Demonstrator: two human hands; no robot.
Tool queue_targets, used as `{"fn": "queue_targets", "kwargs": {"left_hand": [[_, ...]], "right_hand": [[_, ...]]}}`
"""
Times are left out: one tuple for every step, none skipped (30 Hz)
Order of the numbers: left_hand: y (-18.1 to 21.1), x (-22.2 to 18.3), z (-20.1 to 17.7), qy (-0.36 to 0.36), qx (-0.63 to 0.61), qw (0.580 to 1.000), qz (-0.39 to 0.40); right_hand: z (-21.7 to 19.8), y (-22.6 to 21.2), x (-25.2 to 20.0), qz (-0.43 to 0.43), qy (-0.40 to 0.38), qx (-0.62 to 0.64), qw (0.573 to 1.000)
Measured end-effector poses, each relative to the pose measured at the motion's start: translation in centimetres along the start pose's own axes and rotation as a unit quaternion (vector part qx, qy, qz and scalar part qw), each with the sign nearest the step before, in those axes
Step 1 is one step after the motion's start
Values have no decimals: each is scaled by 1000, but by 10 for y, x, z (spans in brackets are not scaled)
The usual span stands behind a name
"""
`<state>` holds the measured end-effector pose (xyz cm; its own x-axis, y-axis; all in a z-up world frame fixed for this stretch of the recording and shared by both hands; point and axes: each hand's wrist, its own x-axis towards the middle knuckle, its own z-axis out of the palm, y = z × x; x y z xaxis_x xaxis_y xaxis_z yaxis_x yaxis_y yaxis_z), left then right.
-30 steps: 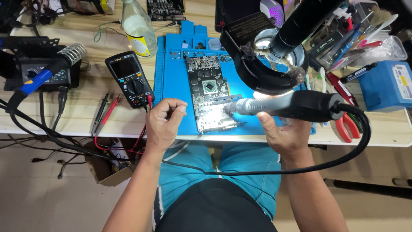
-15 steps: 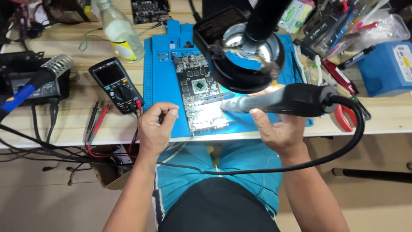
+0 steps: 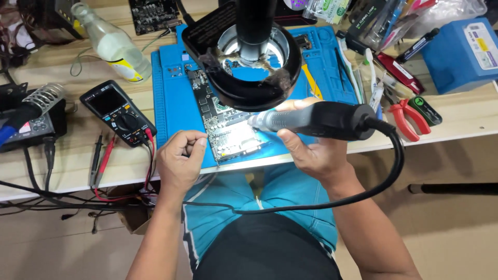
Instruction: Using a heat gun to heat a specific component on a circuit board at a repair station
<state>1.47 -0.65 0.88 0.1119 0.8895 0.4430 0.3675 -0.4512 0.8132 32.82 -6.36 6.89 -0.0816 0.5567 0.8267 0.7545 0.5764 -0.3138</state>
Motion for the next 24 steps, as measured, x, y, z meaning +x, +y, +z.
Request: {"fn": "queue_targets", "kwargs": {"left_hand": [[0, 0, 1, 1, 5, 1000, 2], [0, -1, 1, 2, 9, 1000, 3], [0, -1, 0, 2, 10, 1000, 2], [0, 0, 1, -1, 9, 1000, 13], [0, 0, 1, -4, 8, 1000, 24], [-1, -1, 2, -5, 8, 1000, 24], [-1, -1, 3, -8, 11, 999, 29], [-2, -2, 3, -11, 16, 999, 34], [-1, -2, 3, -10, 17, 999, 33], [0, -1, 3, -11, 16, 999, 36], [1, -1, 3, -12, 15, 999, 38], [0, -1, 4, -12, 15, 999, 37], [-1, -2, 4, -12, 18, 999, 41], [-3, -2, 5, -14, 20, 999, 46], [-2, -2, 5, -14, 18, 999, 46], [-2, -2, 4, -16, 17, 999, 49], [-1, -2, 3, -18, 15, 998, 51], [0, -2, 2, -16, 16, 998, 51], [1, -2, 2, -14, 10, 999, 50], [2, -2, 2, -13, 3, 999, 51], [2, -2, 1, -11, 3, 999, 50], [1, -2, 2, -10, 2, 999, 51], [0, -2, 2, -9, 0, 999, 53], [0, -2, 2, -9, -1, 999, 52]], "right_hand": [[-2, -2, 3, 7, -5, 0, 1000], [-4, -5, 5, 14, -11, 1, 1000], [-1, -7, 7, 14, -11, 2, 1000], [1, -8, 7, 12, -9, 9, 1000], [4, -10, 8, 9, -8, 17, 1000], [2, -8, 4, 10, -8, 16, 1000], [1, -6, 0, 15, -12, 6, 1000], [1, -4, -3, 19, -17, -2, 1000], [1, -6, 1, 19, -17, -1, 1000], [1, -8, 5, 20, -14, 4, 1000], [1, -9, 10, 20, -11, 8, 1000], [0, -7, 7, 20, -12, 9, 1000], [-1, -5, 4, 23, -12, 21, 999], [-2, -2, 0, 26, -11, 33, 999], [-2, -2, 0, 26, -12, 32, 999], [-2, -3, 0, 24, -15, 29, 999], [-1, -3, 0, 22, -19, 26, 999], [-1, -3, 1, 21, -20, 28, 999], [0, -3, 2, 20, -16, 25, 999], [0, -4, 3, 18, -12, 21, 1000], [1, -5, 3, 16, -13, 22, 1000], [1, -6, 3, 12, -10, 31, 999], [0, -6, 3, 8, -7, 41, 999], [1, -6, 2, 7, -8, 40, 999]]}}
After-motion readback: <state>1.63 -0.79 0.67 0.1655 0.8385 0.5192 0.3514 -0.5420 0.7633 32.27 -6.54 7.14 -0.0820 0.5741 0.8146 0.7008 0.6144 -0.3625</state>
